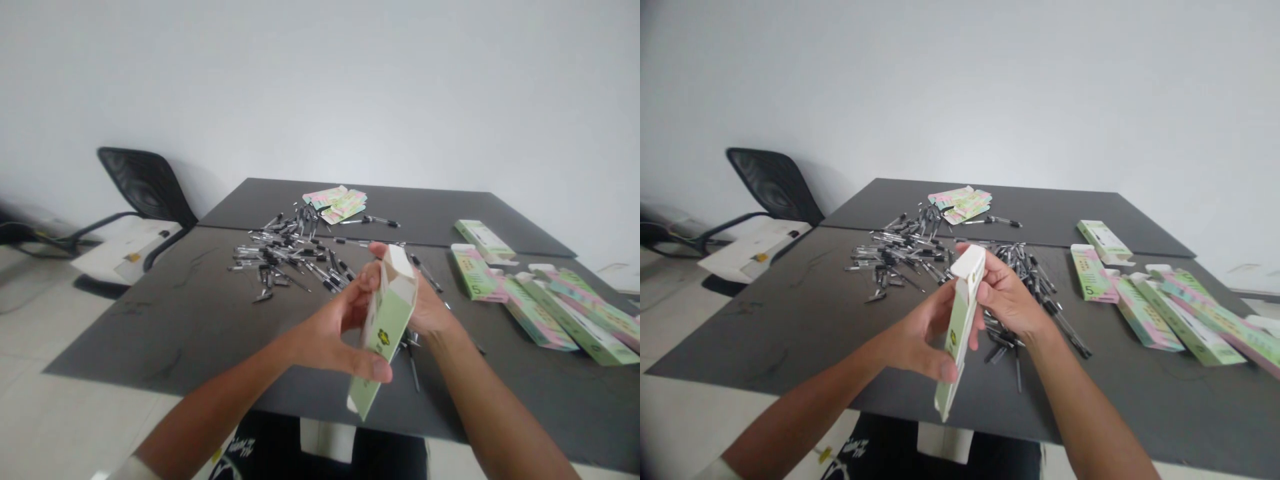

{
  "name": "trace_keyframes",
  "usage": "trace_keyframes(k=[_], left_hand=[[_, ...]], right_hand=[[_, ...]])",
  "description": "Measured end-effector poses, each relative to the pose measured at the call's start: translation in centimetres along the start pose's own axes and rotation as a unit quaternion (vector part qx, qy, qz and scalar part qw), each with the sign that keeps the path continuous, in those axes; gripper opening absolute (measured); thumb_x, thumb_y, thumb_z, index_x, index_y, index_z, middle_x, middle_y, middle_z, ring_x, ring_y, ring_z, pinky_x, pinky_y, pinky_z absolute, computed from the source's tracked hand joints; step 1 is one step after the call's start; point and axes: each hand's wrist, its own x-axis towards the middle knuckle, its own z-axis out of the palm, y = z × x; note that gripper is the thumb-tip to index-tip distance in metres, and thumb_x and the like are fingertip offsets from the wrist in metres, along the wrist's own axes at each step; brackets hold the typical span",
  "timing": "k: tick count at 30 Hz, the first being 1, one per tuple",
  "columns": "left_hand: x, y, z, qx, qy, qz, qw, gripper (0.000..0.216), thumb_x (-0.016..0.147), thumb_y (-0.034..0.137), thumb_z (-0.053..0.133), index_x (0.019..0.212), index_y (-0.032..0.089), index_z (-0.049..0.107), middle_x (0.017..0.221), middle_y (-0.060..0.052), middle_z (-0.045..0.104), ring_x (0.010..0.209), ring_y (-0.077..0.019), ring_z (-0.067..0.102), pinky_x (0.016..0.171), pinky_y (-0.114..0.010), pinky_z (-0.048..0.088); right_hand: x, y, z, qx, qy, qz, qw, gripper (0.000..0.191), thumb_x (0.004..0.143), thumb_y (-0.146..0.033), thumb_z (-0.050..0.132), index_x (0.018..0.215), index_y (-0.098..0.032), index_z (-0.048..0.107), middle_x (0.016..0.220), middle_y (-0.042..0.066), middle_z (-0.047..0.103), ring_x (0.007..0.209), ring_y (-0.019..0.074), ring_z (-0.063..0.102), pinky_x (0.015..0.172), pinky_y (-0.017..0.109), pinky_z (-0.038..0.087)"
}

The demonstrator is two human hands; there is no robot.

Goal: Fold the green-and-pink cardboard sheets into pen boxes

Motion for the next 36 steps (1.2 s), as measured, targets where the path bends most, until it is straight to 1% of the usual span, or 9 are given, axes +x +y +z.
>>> trace_keyframes(k=[2,5,10,14,19,23,29,33,36], left_hand=[[-0.2,0.2,0.4,0.037,0.04,0.005,0.998,0.087,0.07,0.032,0.101,0.144,0.029,0.055,0.126,-0.008,0.069,0.107,-0.0254,0.069,0.096,-0.038,0.054],[-0.3,0.3,1.0,0.091,0.139,0.05,0.985,0.081,0.078,0.033,0.096,0.145,0.029,0.052,0.142,-0.01,0.064,0.129,-0.0305,0.063,0.109,-0.041,0.05],[0.1,0.0,1.3,0.15,0.252,0.137,0.946,0.085,0.081,0.028,0.091,0.152,0.028,0.044,0.151,-0.011,0.059,0.141,-0.0321,0.057,0.119,-0.042,0.046],[0.3,-0.2,1.4,0.162,0.26,0.132,0.943,0.089,0.077,0.021,0.091,0.153,0.028,0.046,0.15,-0.011,0.062,0.138,-0.0337,0.06,0.118,-0.042,0.05],[-0.1,-0.5,1.4,0.238,0.248,0.123,0.931,0.09,0.079,0.021,0.088,0.157,0.024,0.045,0.148,-0.014,0.066,0.128,-0.0356,0.068,0.113,-0.045,0.055],[-0.4,-1.2,1.0,0.311,0.242,0.126,0.91,0.092,0.082,0.026,0.087,0.161,0.022,0.041,0.155,-0.017,0.062,0.135,-0.038,0.066,0.118,-0.048,0.052],[-0.4,-1.9,0.5,0.355,0.219,0.125,0.9,0.121,0.069,0.032,0.097,0.168,0.028,0.025,0.16,-0.017,0.056,0.142,-0.0402,0.061,0.117,-0.055,0.055],[0.0,-1.8,0.5,0.342,0.245,0.148,0.895,0.109,0.077,0.03,0.092,0.166,0.029,0.028,0.154,-0.014,0.059,0.135,-0.0352,0.066,0.111,-0.05,0.06],[0.4,-1.9,-0.2,0.378,0.314,0.166,0.855,0.11,0.08,0.031,0.09,0.168,0.029,0.025,0.155,-0.016,0.057,0.135,-0.0359,0.065,0.111,-0.051,0.059]], right_hand=[[0.1,-0.5,0.1,-0.035,0.002,-0.025,0.999,0.084,0.079,-0.058,0.092,0.155,-0.044,0.059,0.125,0.007,0.081,0.096,0.0286,0.081,0.073,0.041,0.071],[0.3,-1.3,0.7,-0.051,0.011,-0.091,0.994,0.093,0.075,-0.07,0.092,0.157,-0.045,0.057,0.153,0.007,0.07,0.125,0.032,0.076,0.097,0.048,0.068],[0.2,-1.7,1.8,-0.025,-0.029,-0.152,0.988,0.096,0.069,-0.076,0.092,0.152,-0.037,0.065,0.158,0.009,0.067,0.143,0.0357,0.065,0.121,0.054,0.053],[-0.5,-1.2,2.6,-0.035,-0.026,-0.135,0.99,0.1,0.067,-0.068,0.097,0.155,-0.033,0.063,0.162,0.01,0.063,0.153,0.0379,0.056,0.131,0.056,0.041],[-0.7,-1.3,3.3,-0.028,-0.001,-0.13,0.991,0.102,0.062,-0.066,0.101,0.151,-0.032,0.064,0.153,0.011,0.071,0.146,0.0366,0.063,0.129,0.053,0.044],[-0.6,-1.6,3.3,-0.034,0.008,-0.132,0.991,0.1,0.06,-0.066,0.101,0.147,-0.031,0.067,0.141,0.01,0.077,0.134,0.0357,0.071,0.121,0.052,0.052],[-0.5,-1.4,3.2,-0.049,0.003,-0.132,0.99,0.102,0.062,-0.069,0.1,0.148,-0.027,0.065,0.139,0.012,0.077,0.13,0.0378,0.073,0.113,0.053,0.057],[-0.2,-1.4,3.2,-0.1,0.061,-0.242,0.963,0.1,0.073,-0.06,0.098,0.159,-0.037,0.053,0.144,0.009,0.073,0.13,0.0332,0.072,0.107,0.051,0.061],[-0.3,-1.5,3.3,-0.169,0.142,-0.346,0.912,0.088,0.074,-0.04,0.102,0.15,-0.038,0.058,0.145,0.007,0.066,0.13,0.0295,0.069,0.098,0.043,0.064]])
